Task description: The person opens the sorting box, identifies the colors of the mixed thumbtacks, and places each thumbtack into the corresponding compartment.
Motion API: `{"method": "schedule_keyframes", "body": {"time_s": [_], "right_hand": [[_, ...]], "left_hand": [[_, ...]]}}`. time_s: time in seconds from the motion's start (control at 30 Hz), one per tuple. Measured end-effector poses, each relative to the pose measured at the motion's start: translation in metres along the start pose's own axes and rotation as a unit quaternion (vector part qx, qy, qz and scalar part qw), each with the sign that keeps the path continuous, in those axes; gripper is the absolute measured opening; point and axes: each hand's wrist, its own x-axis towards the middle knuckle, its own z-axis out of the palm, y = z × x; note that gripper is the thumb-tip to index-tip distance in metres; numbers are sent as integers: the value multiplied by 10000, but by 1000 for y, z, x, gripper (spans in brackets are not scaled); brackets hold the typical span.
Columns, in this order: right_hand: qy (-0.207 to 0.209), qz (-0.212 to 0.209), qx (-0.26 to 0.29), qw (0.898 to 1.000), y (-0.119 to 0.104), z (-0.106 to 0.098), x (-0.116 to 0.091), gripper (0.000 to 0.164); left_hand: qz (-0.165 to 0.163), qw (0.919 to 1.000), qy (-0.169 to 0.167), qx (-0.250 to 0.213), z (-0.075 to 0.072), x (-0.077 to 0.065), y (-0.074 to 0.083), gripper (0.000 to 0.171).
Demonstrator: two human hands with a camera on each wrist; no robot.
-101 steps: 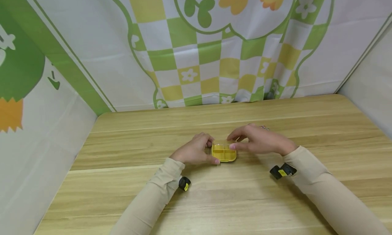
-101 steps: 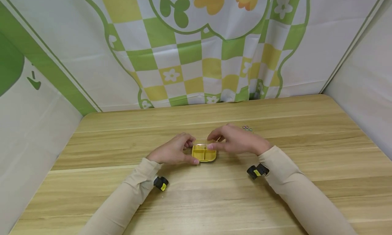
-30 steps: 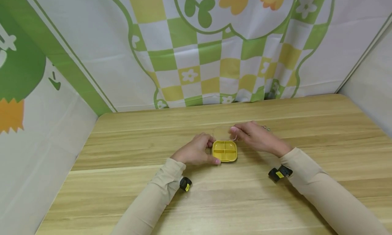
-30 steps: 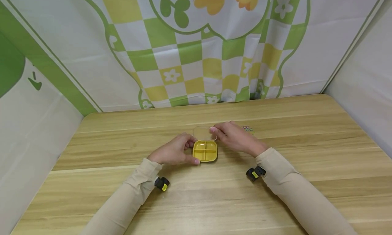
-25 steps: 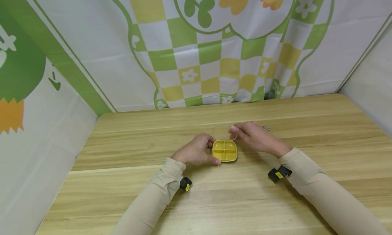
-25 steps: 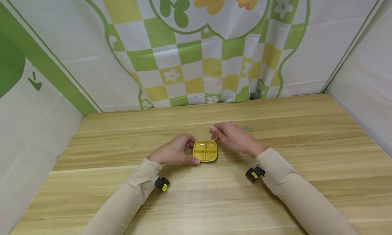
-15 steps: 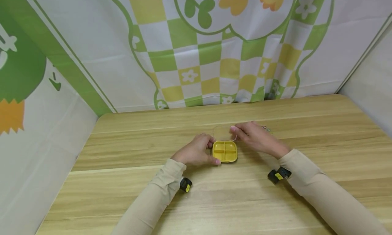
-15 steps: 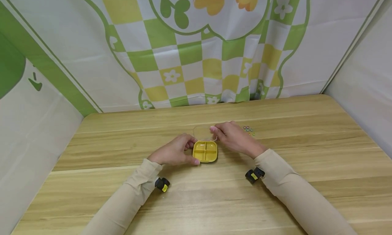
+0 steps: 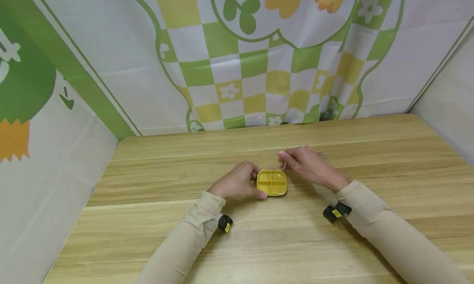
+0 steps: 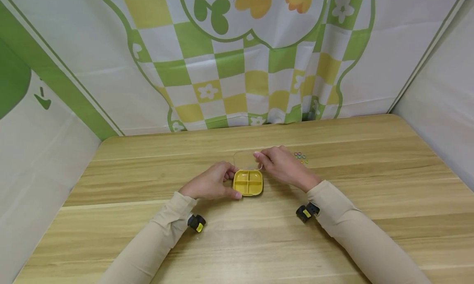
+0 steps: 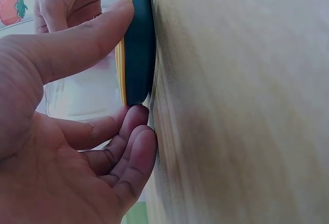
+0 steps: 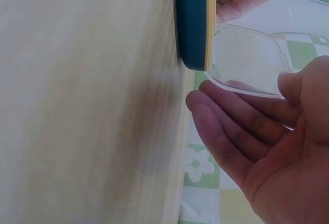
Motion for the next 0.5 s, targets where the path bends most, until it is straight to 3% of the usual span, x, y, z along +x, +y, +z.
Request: {"method": "schedule_keyframes", "body": {"time_s": [0.5], "right_hand": [[-129, -115, 19, 9998, 1, -6, -1, 40]], "left_hand": [[-129, 9999, -51, 65, -1, 0, -1, 64]]}}
